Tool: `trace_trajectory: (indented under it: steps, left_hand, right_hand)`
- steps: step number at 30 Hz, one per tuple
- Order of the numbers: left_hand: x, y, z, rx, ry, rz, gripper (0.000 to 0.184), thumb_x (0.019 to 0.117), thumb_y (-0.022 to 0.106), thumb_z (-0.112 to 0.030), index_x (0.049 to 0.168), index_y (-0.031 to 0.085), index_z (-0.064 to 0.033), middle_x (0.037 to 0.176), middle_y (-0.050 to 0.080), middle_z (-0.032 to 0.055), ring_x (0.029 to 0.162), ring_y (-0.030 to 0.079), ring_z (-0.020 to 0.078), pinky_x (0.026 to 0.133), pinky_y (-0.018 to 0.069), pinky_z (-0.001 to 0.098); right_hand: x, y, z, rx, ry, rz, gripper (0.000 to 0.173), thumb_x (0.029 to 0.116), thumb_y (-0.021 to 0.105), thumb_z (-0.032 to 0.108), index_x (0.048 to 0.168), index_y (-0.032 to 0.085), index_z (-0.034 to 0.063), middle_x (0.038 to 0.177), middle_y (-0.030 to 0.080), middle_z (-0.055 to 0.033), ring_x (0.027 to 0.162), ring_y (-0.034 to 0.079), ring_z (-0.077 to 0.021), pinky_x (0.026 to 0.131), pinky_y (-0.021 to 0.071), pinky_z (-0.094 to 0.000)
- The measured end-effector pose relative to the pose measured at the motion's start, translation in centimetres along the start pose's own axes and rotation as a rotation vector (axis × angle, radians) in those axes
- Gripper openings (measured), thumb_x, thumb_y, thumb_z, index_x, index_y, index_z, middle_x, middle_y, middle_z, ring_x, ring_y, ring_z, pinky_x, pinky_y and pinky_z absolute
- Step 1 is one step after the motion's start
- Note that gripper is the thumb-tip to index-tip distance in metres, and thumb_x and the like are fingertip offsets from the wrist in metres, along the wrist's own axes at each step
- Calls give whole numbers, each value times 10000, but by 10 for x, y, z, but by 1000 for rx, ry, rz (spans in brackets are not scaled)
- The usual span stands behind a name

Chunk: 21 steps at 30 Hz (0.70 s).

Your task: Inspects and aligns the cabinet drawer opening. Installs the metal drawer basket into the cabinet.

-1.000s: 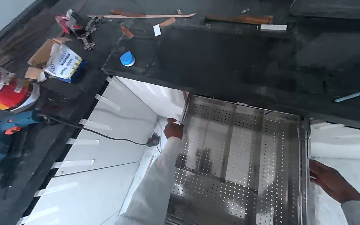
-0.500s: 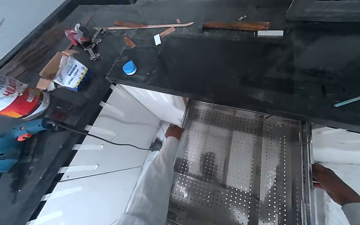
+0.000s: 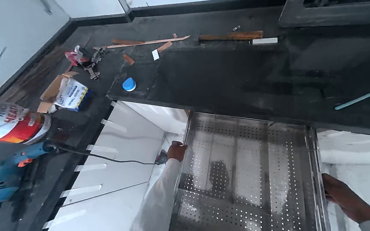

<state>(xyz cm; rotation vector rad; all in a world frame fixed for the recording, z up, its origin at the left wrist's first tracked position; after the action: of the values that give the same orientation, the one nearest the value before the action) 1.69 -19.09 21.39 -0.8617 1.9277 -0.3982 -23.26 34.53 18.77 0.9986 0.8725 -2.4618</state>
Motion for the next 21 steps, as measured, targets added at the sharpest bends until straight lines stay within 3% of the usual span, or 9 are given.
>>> trace_trajectory:
  steps: [4,6,8,10,11,13,15,18,21]
  left_hand:
    - [0,4,6,133,76,-29,598,919,786,-363,1344,586,6,1157,695,236,1107,658,400,1003,482,594]
    - [1,9,13,261,80,-43,660,912,769,-458,1356,591,-3,1218,677,257,1179,637,426,1042,462,609]
    - [7,16,24,250,73,-24,643,950,722,-458,1384,574,-7,1286,652,269,1243,609,431,1075,439,608]
    - [6,16,27,208,102,-43,587,970,711,-413,1369,583,-1,1271,654,276,1224,616,429,1064,443,601]
    - [1,13,23,223,150,-98,560,962,727,-393,1329,609,13,1237,667,280,1190,633,436,1045,456,610]
    - [-15,7,8,264,221,-225,506,955,746,-341,1262,641,47,1176,683,295,1127,651,463,1011,460,635]
    - [-31,8,-2,333,211,-306,453,1006,676,-309,1286,628,44,1130,701,300,1086,675,483,974,476,649]
    - [-32,15,-5,346,135,-351,437,1048,602,-294,1359,580,13,1153,711,266,1101,681,457,971,483,630]
    - [-32,16,-3,358,143,-398,452,1043,612,-320,1349,587,11,1141,712,273,1093,682,468,952,489,635]
  right_hand:
    - [10,-3,-3,40,14,2,210,1102,418,162,1225,555,60,918,616,-96,747,625,-159,637,530,-339]
    - [7,-4,-6,92,33,-75,410,1129,350,339,1347,542,50,973,622,-120,770,603,-169,661,500,-360]
    - [2,-2,-7,149,49,-166,544,1120,313,447,1356,545,15,1059,626,-173,829,583,-220,718,478,-421]
    - [-6,1,-1,107,-30,-220,474,1128,358,352,1384,534,-6,1113,620,-202,899,582,-246,778,485,-448]
    - [-9,1,1,41,-105,-270,413,1122,396,303,1333,566,-9,1080,628,-195,898,588,-249,783,485,-455]
    - [-21,5,9,-147,-234,-379,375,1097,488,255,1353,592,2,1124,674,-247,976,657,-363,860,507,-573]
    - [-37,13,14,-284,-314,-495,424,1059,570,237,1410,563,-1,1203,665,-294,1041,668,-485,900,489,-692]
    - [-47,15,18,-318,-352,-599,417,1012,638,153,1386,552,-11,1108,690,-274,915,686,-480,801,507,-697]
    - [-43,12,9,-189,-380,-571,405,969,677,80,1345,574,-31,1164,672,-266,923,688,-416,818,542,-617]
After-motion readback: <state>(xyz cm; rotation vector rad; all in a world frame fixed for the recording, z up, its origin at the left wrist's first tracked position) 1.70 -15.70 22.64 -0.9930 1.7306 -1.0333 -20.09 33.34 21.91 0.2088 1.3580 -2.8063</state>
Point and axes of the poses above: each hand's wrist, its own x-axis towards the middle knuckle, its own y-axis out of the palm, z = x × y, the point moved 9 cm from there along x, towards the middle knuckle
